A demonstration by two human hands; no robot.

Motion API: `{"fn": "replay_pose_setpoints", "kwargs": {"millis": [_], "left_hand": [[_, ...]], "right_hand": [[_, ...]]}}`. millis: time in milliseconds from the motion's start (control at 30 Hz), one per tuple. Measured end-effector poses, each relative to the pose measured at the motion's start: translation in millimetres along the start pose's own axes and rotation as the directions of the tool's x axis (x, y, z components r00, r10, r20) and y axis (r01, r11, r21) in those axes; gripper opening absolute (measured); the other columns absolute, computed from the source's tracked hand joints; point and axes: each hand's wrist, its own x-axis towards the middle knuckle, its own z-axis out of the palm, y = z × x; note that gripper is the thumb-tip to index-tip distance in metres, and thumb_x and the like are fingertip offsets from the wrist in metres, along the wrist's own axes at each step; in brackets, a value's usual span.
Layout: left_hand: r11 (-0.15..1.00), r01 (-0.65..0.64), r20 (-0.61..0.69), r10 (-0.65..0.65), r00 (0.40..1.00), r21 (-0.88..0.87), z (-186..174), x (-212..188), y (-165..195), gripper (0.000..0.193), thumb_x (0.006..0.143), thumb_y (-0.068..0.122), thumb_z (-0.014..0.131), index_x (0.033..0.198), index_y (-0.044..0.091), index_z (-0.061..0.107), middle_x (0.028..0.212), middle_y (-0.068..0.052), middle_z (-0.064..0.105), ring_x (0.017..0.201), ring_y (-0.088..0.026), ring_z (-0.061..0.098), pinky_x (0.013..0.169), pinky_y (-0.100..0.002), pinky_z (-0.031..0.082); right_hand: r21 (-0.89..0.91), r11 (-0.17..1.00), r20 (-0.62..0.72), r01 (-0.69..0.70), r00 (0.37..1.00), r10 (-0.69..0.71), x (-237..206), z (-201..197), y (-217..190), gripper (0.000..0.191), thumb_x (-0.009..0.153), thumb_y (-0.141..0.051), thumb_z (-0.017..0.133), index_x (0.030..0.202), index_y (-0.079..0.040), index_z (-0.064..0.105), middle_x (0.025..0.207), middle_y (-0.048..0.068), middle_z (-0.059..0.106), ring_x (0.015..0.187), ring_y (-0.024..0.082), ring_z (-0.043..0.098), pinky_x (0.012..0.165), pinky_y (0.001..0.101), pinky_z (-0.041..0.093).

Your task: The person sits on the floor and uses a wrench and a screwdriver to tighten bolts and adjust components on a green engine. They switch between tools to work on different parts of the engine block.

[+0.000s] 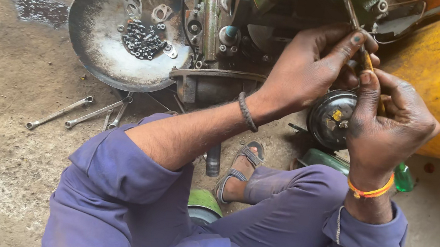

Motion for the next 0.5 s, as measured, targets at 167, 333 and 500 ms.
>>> {"fn": "replay_pose_setpoints", "kwargs": {"millis": [167,333,500], "left_hand": [[0.999,-0.002,0.004,0.002,1.0,0.034,-9,-3,9,0.028,0.112,0.02,0.052,0.119,-0.001,0.069,0.106,-0.01,0.074,0.087,-0.01,0.072,0.074,-0.026,0.063],[0.999,0.012,0.067,-0.009,0.998,-0.042,-11,-1,6,0.029,0.116,0.021,0.047,0.122,-0.001,0.066,0.11,-0.011,0.075,0.095,-0.011,0.072,0.08,-0.026,0.062],[0.992,0.023,0.08,-0.013,0.997,-0.126,-10,1,-3,0.029,0.118,0.02,0.045,0.124,-0.001,0.064,0.111,-0.011,0.074,0.096,-0.011,0.069,0.079,-0.026,0.059]], "right_hand": [[-0.017,0.995,0.016,0.096,0.995,-0.096,-2,4,2,0.007,0.107,0.002,0.078,0.111,0.007,0.075,0.091,0.011,0.073,0.076,0.01,0.065,0.068,0.0244,0.049],[-0.042,0.978,-0.006,0.205,0.979,-0.205,-5,5,10,0.007,0.105,0.008,0.077,0.111,0.01,0.074,0.102,0.016,0.074,0.089,0.016,0.071,0.079,0.0276,0.056],[-0.114,0.958,-0.04,0.265,0.962,-0.27,-6,7,18,0.009,0.103,0.01,0.079,0.11,0.01,0.073,0.103,0.018,0.073,0.093,0.022,0.072,0.083,0.0312,0.056]]}}
